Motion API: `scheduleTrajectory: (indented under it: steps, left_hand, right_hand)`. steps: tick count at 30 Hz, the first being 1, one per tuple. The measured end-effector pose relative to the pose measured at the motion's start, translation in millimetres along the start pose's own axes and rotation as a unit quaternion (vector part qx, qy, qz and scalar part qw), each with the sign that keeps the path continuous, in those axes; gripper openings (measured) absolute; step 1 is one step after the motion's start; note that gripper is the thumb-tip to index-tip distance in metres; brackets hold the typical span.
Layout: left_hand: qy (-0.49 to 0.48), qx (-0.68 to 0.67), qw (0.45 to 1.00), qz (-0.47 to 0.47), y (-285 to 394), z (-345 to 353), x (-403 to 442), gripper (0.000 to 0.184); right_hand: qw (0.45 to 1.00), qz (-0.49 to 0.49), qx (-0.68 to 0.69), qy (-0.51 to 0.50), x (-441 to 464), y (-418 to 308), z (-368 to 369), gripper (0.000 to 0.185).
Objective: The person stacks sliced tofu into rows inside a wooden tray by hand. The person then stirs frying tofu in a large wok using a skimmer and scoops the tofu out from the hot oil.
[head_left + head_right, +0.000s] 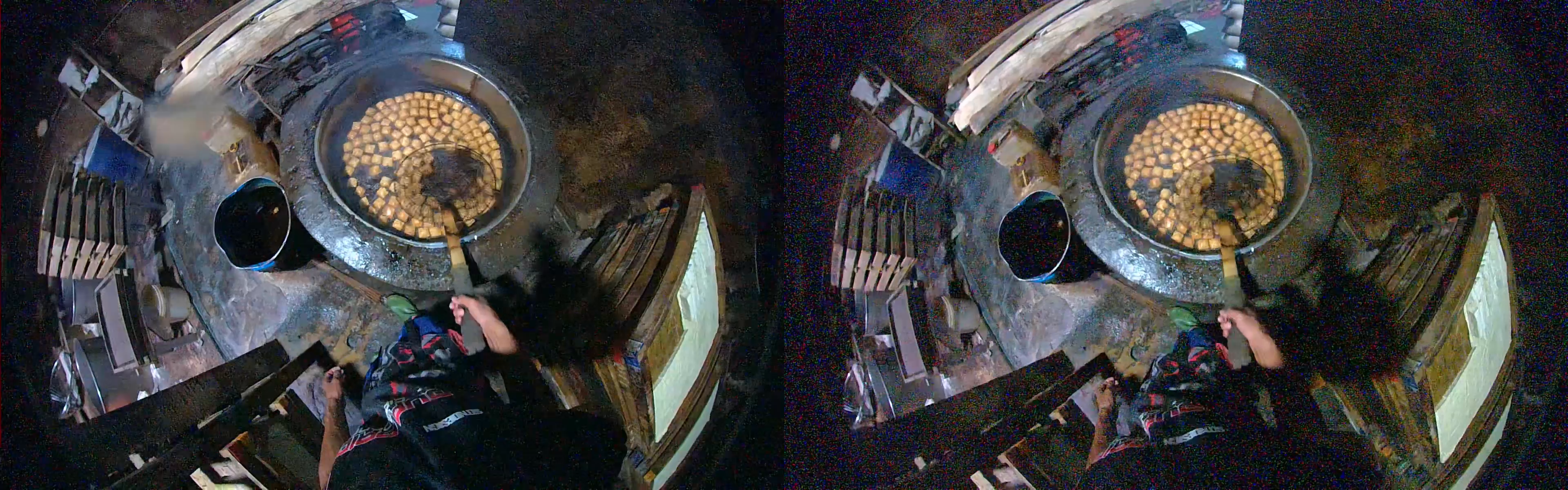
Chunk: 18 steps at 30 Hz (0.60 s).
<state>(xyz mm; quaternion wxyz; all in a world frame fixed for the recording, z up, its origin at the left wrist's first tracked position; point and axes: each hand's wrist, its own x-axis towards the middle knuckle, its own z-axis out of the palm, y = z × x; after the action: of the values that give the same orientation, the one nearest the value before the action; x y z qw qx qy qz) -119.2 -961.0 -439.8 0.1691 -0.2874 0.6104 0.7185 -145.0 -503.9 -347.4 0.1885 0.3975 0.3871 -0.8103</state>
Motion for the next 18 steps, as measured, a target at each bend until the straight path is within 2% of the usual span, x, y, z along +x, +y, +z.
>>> scheduleTrajectory:
  steps: [2,3,4,5,7,11,13,17,18]
  left_hand:
    - [0.011,-0.016,1.000,0.009,-9,-10,4,0.011]
    - [-0.003,-0.043,0.996,-0.077,-15,-24,12,0.011]
    - [-0.012,-0.057,0.991,-0.120,-21,-26,12,0.012]
    - [-0.020,-0.070,0.984,-0.163,-27,-27,11,0.012]
    - [0.035,0.059,0.997,-0.032,-43,-19,-1,0.013]
    - [0.049,-0.014,0.997,-0.053,-43,-25,2,0.015]
    - [-0.033,0.016,0.999,0.002,-5,-9,-14,0.014]
    - [0.011,-0.008,1.000,-0.021,-10,-14,-7,0.015]
    - [0.012,0.031,0.999,-0.002,-3,-9,-11,0.015]
  right_hand:
    - [0.999,0.003,0.000,0.033,-30,-9,16,0.017]
    - [0.999,0.042,-0.009,0.019,-35,-13,16,0.017]
    - [0.997,0.081,-0.018,0.006,-38,-16,15,0.017]
    - [0.997,0.065,-0.042,0.016,-32,-16,17,0.016]
    - [0.997,0.058,-0.057,0.006,-12,-20,12,0.017]
    - [0.992,0.066,-0.110,-0.009,35,-19,-1,0.020]
    - [0.984,0.081,-0.155,0.013,25,-37,15,0.021]
    - [0.982,0.054,-0.183,0.000,33,-24,16,0.021]
    - [0.985,0.043,-0.165,0.004,40,-14,13,0.017]
